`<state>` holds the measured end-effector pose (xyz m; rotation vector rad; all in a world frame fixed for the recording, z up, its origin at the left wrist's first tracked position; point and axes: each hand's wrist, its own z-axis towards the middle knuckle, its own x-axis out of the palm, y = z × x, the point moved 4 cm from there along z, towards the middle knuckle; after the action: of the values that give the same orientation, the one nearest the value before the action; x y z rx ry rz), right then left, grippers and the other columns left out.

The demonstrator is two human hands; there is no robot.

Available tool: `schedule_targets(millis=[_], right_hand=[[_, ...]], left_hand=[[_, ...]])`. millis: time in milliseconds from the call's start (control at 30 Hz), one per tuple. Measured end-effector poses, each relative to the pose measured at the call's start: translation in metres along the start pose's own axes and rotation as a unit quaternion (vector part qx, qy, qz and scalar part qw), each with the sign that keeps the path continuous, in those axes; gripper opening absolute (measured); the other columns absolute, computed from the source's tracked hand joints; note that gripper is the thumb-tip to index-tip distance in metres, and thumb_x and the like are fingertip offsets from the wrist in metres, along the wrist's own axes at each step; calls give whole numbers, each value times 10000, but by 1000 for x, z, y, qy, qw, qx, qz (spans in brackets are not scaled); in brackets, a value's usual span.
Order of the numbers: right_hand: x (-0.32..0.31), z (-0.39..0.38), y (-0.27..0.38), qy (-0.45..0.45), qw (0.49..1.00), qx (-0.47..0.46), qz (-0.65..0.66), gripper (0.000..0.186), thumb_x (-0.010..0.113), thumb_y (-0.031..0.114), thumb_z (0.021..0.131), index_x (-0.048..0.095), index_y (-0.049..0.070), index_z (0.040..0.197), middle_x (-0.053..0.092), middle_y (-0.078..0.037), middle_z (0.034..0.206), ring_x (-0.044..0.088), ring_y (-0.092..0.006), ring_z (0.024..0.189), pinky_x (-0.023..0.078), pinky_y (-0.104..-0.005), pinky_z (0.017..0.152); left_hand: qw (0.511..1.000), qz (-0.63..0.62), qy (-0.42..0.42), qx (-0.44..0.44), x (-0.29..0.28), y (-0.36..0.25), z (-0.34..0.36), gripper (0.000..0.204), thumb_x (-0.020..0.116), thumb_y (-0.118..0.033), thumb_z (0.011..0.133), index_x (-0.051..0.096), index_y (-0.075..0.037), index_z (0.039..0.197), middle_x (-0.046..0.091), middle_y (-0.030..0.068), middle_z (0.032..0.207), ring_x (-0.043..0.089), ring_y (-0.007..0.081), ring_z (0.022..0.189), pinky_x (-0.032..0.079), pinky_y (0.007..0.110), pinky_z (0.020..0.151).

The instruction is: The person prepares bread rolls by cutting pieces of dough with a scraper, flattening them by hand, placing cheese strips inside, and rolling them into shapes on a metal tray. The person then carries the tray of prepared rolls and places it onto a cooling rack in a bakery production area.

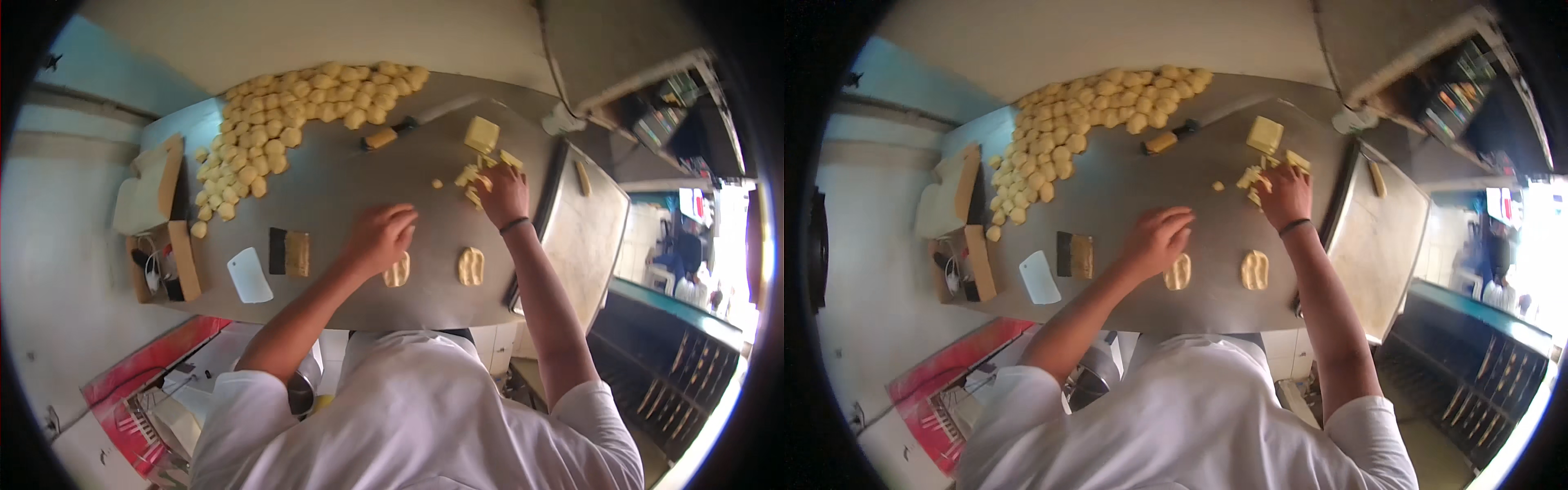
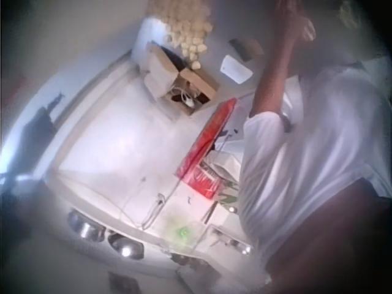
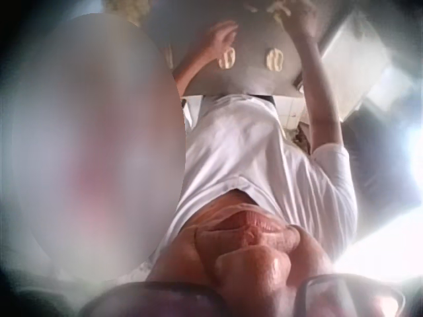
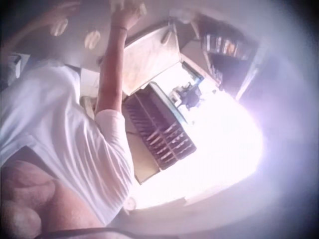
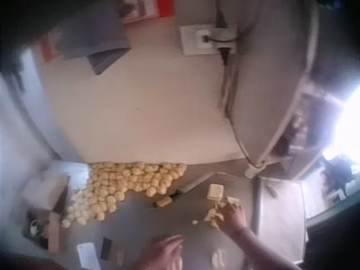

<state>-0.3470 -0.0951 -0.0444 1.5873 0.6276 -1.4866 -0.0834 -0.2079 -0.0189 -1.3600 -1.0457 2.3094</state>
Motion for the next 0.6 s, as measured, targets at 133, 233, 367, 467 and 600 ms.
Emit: schedule_targets(millis=[133,233,367,467,600], right_hand=[[4,-6,3,32,999,14,-42,207,712,260,904,790,194,1084,691,-54,1127,606,-276,1178,423,-457,1031],[2,-11,-3,5,999,-9,-51,163,712,254,900,777,174,1026,698,-57,1124,618,-268,1154,428,-450,1018],[-2,-15,-14,-46,999,-5,21,92,717,221,876,744,154,932,716,-50,1039,655,-262,1058,432,-452,1028],[-7,-20,-37,-37,963,65,259,165,717,233,923,755,85,985,775,-85,940,738,-244,861,568,-379,819],[-13,-37,-63,16,822,119,556,230,704,221,994,745,12,1078,778,-57,942,715,-137,835,562,-304,789]], left_hand=[[998,-25,-32,38,18,-3,29,192,704,-57,864,740,-32,1051,749,127,1056,727,332,919,589,443,830],[998,-57,5,-36,43,-10,26,221,712,-71,894,735,-22,1109,738,131,1163,699,352,1053,562,458,921],[990,-113,-4,-89,83,-7,8,227,703,-66,915,730,-8,1133,736,146,1182,710,336,1077,576,421,914],[965,-214,-84,-125,109,-18,4,247,691,-77,940,714,14,1169,754,168,1090,744,306,980,586,390,891],[911,-310,-34,-270,117,-54,39,303,704,-168,989,701,3,1239,760,117,1076,724,190,1002,567,332,883]])
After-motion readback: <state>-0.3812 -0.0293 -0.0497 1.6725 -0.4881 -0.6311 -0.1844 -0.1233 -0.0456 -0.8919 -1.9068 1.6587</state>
